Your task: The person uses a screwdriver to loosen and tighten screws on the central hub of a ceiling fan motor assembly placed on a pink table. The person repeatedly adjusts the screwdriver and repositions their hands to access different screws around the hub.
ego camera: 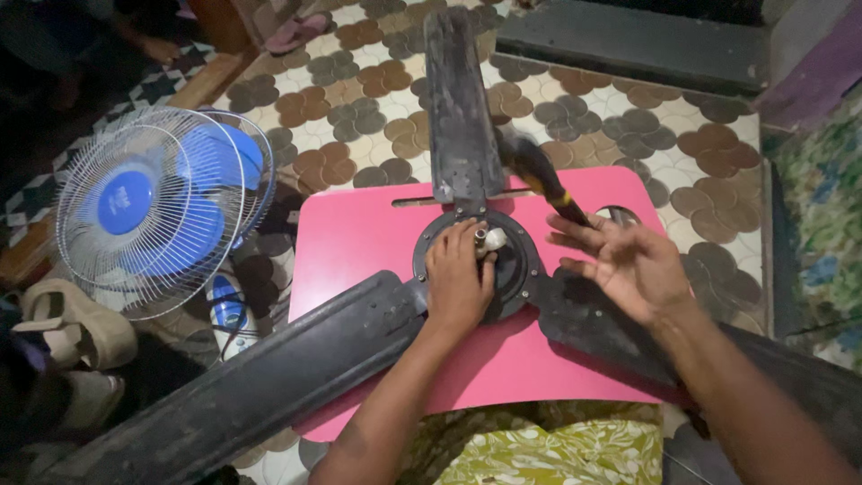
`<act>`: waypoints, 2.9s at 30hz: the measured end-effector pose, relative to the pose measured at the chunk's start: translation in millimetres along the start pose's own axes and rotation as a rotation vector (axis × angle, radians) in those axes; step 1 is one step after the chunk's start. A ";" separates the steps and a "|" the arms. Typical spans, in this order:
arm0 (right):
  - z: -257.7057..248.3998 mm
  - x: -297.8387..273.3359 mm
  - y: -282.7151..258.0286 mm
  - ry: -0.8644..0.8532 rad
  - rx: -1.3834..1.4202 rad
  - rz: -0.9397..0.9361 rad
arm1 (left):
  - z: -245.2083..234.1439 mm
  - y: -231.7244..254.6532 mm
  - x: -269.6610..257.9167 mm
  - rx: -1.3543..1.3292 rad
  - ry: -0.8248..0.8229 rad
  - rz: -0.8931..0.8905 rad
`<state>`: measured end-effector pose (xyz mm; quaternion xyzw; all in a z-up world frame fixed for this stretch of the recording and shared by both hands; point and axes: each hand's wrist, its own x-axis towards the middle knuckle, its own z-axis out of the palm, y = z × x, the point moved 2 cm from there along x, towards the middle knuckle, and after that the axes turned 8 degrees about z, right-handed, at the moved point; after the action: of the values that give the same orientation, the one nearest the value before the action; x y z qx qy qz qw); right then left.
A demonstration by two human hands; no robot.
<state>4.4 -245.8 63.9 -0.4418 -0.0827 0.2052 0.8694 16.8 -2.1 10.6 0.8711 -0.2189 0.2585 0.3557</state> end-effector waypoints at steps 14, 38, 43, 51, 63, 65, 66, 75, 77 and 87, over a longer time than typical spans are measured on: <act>-40.5 18.6 53.0 0.673 -0.978 -0.005 | -12.3 19.5 -2.7 -0.134 0.158 0.189; 0.2 1.6 -58.4 0.804 -1.481 -0.482 | -0.4 -8.0 14.4 -0.071 -0.048 -0.022; 28.9 11.8 -67.2 0.760 -1.282 -0.447 | -2.6 -9.9 11.0 -0.101 -0.012 -0.043; 40.3 24.9 -48.2 0.852 -1.403 -0.233 | -5.4 -3.6 9.5 -0.050 0.010 0.043; 27.0 15.2 -38.2 0.870 -1.453 0.023 | -16.6 4.7 17.2 -0.065 -0.048 -0.021; 39.4 16.2 -45.1 0.838 -1.431 -0.103 | -16.2 5.0 18.5 -0.064 -0.059 -0.027; 46.6 16.1 -48.6 0.822 -1.418 -0.166 | -15.4 5.0 18.5 -0.063 -0.064 -0.030; 85.6 -0.9 -46.8 0.827 -1.426 0.041 | -8.5 -3.8 12.3 -0.061 0.005 -0.012; 87.4 -4.5 -46.7 0.835 -1.429 0.034 | -8.9 -3.7 12.1 -0.070 -0.011 -0.022; 84.3 -15.9 -43.1 0.857 -1.463 0.097 | -9.8 3.4 13.1 -0.033 0.000 -0.012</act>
<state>-25.0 -213.3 149.3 -0.9354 0.1610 -0.0480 0.3112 22.1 0.3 26.3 0.8664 -0.2180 0.2525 0.3716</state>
